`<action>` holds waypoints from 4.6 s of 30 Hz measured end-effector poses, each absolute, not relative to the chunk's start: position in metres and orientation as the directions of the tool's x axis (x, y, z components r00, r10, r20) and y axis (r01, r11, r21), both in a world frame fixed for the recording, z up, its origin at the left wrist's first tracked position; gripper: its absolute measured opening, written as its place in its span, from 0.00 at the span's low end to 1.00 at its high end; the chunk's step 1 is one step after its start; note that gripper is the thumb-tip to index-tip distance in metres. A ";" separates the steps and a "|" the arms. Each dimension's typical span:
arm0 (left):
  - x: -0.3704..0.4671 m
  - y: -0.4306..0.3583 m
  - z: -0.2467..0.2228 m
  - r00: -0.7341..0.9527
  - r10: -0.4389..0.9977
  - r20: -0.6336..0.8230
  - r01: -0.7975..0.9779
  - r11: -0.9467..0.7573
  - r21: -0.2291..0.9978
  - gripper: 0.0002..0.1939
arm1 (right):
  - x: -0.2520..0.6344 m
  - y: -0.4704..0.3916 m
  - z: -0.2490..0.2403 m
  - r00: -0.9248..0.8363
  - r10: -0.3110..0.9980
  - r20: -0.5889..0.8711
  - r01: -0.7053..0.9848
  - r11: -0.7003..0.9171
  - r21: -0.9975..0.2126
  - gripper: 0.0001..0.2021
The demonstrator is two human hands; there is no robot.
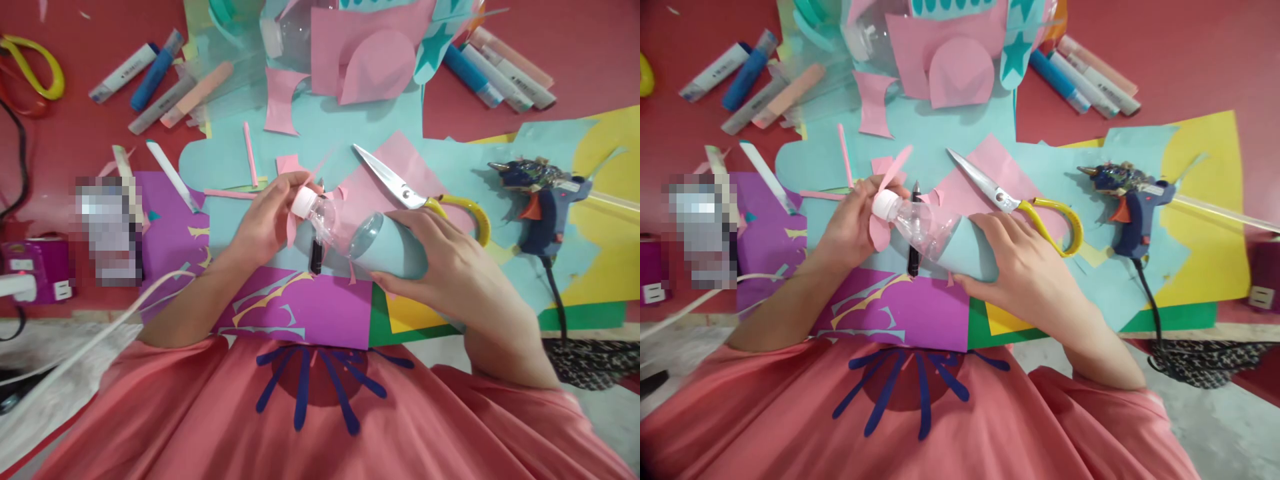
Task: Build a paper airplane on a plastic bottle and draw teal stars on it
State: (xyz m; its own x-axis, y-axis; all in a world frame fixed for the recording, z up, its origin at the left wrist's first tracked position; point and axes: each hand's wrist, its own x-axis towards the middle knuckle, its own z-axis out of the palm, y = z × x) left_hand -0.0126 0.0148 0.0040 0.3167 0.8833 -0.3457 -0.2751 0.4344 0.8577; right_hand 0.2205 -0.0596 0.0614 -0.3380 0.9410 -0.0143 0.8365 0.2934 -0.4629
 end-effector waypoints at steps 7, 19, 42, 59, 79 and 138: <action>-0.004 0.016 0.016 0.418 0.748 -0.515 -0.319 0.652 0.688 0.19 | 0.222 -0.059 0.061 -0.354 0.935 0.009 0.829 0.318 -0.459 0.25; -0.004 0.015 0.015 0.386 0.788 -0.480 -0.360 0.608 0.707 0.17 | 0.219 -0.059 0.062 -0.332 0.943 -0.017 0.826 0.282 -0.488 0.24; 0.002 0.014 0.020 0.303 0.717 -0.628 -0.404 0.693 0.597 0.17 | 0.219 -0.060 0.059 -0.358 0.933 -0.024 0.829 0.306 -0.468 0.27; -0.012 -0.001 0.003 0.382 0.923 0.043 -0.215 0.043 0.976 0.25 | 0.232 -0.050 0.063 -0.245 0.964 -0.101 0.852 0.165 -0.497 0.27; 0.004 -0.027 -0.003 0.319 0.947 0.033 0.000 -0.035 0.999 0.33 | 0.230 -0.048 0.062 -0.195 0.977 -0.083 0.872 0.134 -0.471 0.23; -0.037 0.021 -0.002 0.393 0.891 0.227 0.805 -0.453 0.384 0.07 | 0.199 -0.027 0.013 -0.424 0.878 0.223 0.577 0.452 -0.680 0.24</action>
State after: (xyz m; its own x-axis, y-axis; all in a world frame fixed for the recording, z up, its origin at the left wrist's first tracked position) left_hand -0.0371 0.0209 -0.0021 0.3933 0.8910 0.2267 0.8048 -0.4529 0.3837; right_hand 0.1990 -0.0273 0.0126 -0.4236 0.8779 0.2235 0.5771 0.4517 -0.6804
